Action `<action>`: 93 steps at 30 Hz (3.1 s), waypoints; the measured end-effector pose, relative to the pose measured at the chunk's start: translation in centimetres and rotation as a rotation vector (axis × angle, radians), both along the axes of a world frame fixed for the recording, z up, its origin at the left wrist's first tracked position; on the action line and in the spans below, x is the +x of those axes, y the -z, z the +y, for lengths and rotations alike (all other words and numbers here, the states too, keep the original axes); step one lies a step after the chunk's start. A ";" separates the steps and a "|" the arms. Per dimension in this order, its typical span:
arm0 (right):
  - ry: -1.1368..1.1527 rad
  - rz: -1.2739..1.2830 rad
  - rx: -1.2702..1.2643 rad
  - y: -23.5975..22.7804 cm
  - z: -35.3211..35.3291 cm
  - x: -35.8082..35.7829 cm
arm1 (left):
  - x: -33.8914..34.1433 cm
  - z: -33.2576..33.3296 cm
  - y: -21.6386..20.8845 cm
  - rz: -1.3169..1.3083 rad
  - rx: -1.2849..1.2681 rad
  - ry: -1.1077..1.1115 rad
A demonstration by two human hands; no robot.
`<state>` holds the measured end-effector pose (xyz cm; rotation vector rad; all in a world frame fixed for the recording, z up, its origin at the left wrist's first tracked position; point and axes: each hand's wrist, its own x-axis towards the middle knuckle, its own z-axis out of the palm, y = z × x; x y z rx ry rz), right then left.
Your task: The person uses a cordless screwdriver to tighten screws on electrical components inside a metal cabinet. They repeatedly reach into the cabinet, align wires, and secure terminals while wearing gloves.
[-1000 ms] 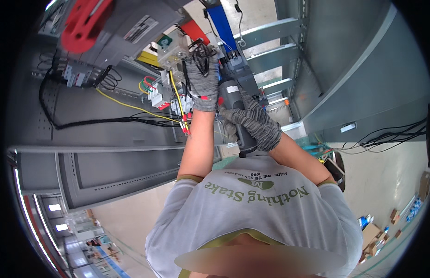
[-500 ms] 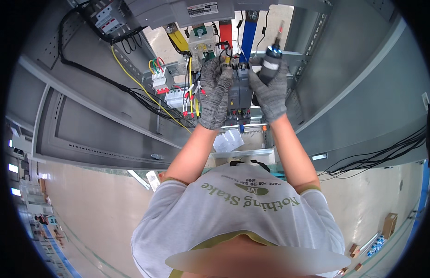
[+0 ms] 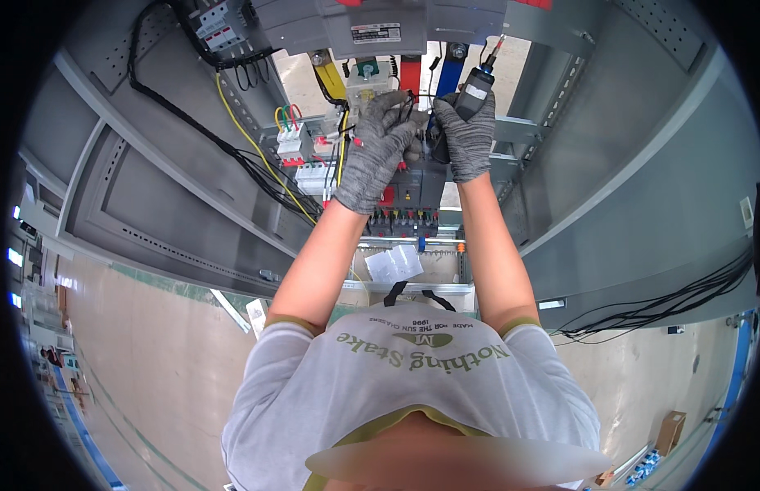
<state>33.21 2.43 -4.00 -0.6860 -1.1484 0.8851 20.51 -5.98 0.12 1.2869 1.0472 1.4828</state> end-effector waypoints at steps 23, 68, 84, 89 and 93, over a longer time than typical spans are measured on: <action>-0.052 0.149 -0.429 8.0 -15.2 4.0 | -6.5 -6.6 -5.4 1.060 0.673 -0.232; -0.254 0.005 -0.610 11.4 -19.3 1.7 | -12.5 4.3 1.3 0.054 0.463 -0.362; -0.281 0.026 -0.659 11.8 -20.1 1.5 | -10.7 2.9 0.5 1.250 0.270 -0.727; -0.268 0.046 -0.659 11.8 -20.2 1.6 | -13.8 2.4 -3.0 1.044 0.609 -0.669; -0.306 0.041 -0.646 11.7 -19.9 1.0 | -17.2 6.2 -2.9 0.422 0.584 -0.547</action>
